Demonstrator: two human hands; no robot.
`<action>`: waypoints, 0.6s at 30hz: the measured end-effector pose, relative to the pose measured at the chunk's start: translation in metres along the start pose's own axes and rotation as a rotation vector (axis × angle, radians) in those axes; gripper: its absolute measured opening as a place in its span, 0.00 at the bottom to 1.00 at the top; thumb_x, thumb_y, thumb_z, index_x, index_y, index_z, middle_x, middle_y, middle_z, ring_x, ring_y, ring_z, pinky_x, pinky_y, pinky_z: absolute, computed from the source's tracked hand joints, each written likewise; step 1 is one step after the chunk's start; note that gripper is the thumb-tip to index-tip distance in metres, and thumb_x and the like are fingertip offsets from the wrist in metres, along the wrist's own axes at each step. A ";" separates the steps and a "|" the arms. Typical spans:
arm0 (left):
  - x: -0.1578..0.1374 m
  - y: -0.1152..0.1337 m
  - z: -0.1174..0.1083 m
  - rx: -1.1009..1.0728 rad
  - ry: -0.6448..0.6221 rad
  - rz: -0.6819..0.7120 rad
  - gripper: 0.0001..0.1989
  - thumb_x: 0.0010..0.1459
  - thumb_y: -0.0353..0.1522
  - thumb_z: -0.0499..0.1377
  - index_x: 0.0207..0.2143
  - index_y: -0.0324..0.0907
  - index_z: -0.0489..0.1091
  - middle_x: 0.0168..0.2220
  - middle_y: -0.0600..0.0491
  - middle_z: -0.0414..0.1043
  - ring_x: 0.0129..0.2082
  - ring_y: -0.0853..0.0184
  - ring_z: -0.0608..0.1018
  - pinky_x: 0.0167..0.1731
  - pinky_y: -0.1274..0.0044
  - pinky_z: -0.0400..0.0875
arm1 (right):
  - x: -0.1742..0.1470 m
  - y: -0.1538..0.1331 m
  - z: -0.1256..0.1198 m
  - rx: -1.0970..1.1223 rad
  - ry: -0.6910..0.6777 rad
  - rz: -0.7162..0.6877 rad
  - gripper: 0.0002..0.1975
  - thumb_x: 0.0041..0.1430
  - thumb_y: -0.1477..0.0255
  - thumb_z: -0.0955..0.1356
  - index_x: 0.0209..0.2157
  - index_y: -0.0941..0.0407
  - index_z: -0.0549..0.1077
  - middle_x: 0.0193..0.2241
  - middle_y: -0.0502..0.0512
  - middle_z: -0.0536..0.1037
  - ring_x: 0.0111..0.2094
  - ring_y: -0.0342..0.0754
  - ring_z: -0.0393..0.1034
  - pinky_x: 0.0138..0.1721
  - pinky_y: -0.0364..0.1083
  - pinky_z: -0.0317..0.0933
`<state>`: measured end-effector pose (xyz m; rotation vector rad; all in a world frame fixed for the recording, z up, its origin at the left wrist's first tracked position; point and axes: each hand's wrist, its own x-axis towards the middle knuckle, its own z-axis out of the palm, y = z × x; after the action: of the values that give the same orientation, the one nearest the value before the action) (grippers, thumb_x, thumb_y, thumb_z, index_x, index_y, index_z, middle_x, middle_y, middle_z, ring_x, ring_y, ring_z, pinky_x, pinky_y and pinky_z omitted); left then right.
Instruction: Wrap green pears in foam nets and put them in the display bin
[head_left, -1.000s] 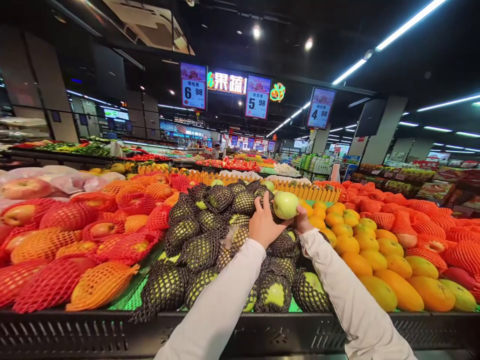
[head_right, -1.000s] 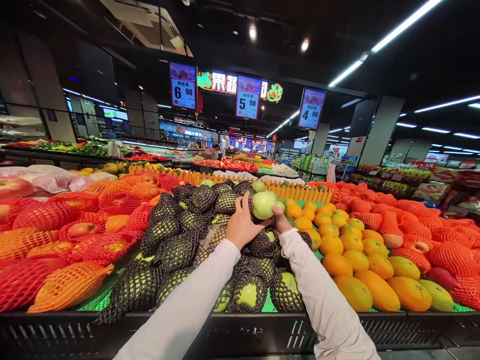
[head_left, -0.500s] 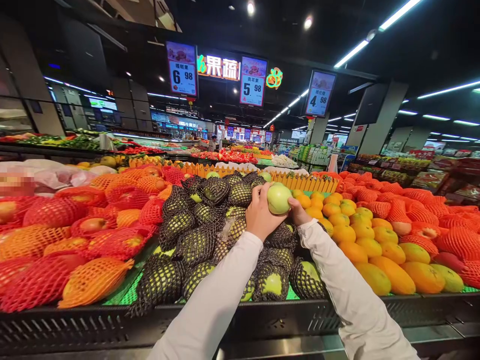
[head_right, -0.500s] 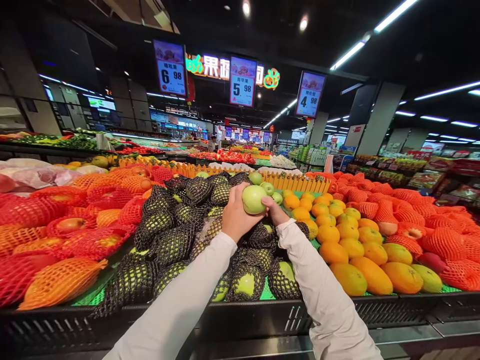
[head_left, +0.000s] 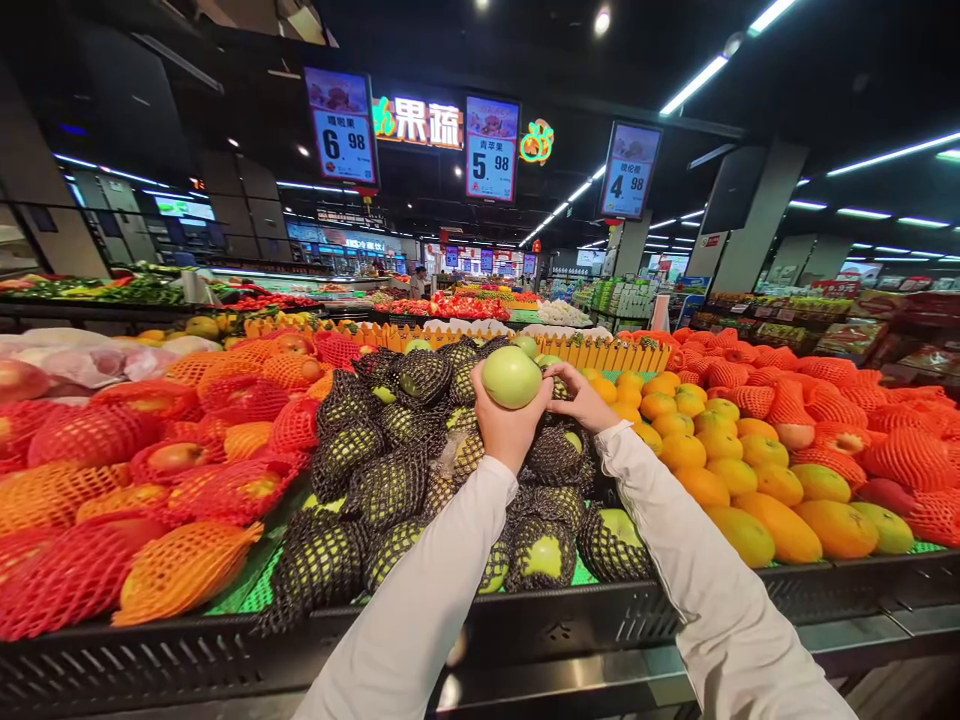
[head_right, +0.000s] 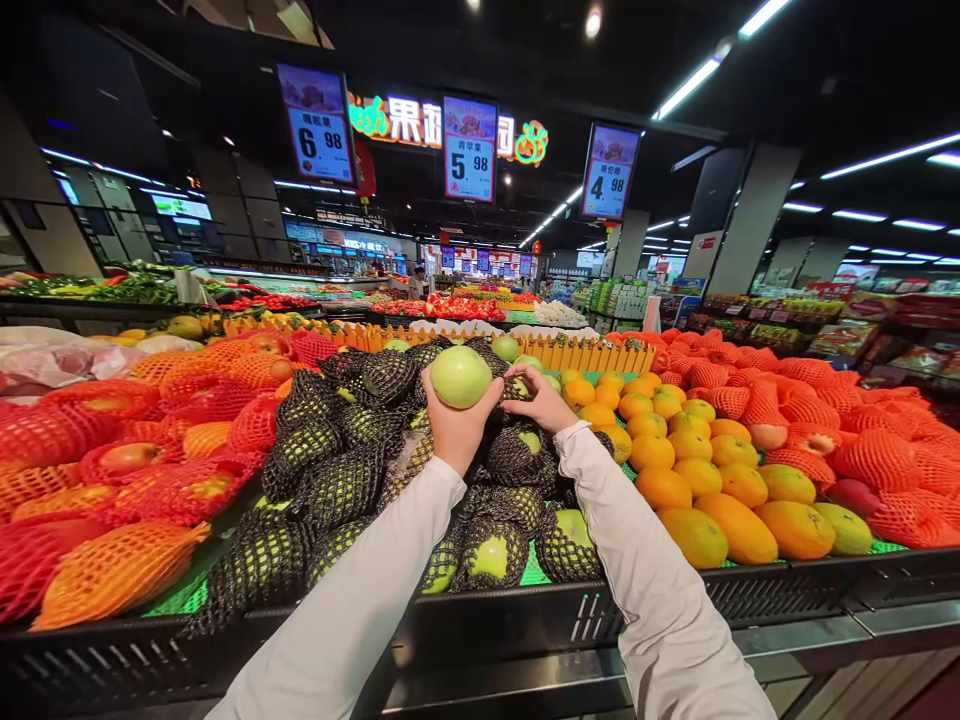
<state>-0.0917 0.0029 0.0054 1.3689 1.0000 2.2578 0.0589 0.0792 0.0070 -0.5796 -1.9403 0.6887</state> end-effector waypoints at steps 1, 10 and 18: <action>0.000 0.001 0.000 0.003 0.016 0.011 0.37 0.41 0.42 0.70 0.50 0.43 0.57 0.44 0.49 0.72 0.38 0.67 0.77 0.42 0.76 0.72 | 0.001 0.002 -0.001 -0.016 0.065 0.005 0.25 0.43 0.62 0.75 0.41 0.52 0.66 0.44 0.53 0.70 0.49 0.50 0.65 0.55 0.49 0.60; -0.001 0.000 0.001 0.048 0.041 -0.053 0.38 0.39 0.43 0.72 0.49 0.43 0.58 0.43 0.49 0.72 0.38 0.66 0.76 0.42 0.76 0.71 | -0.002 0.031 -0.050 -0.432 0.912 0.328 0.30 0.51 0.63 0.68 0.54 0.57 0.59 0.53 0.64 0.67 0.54 0.54 0.63 0.58 0.52 0.56; -0.003 0.001 0.000 0.047 0.001 -0.039 0.37 0.39 0.43 0.71 0.48 0.43 0.58 0.42 0.49 0.71 0.36 0.67 0.76 0.40 0.77 0.72 | -0.013 0.075 -0.058 -0.551 0.527 0.694 0.28 0.48 0.62 0.72 0.50 0.59 0.69 0.50 0.65 0.72 0.52 0.59 0.67 0.56 0.54 0.59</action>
<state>-0.0898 0.0002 0.0043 1.3555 1.0776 2.2202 0.1243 0.1384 -0.0305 -1.6437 -1.3931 0.3335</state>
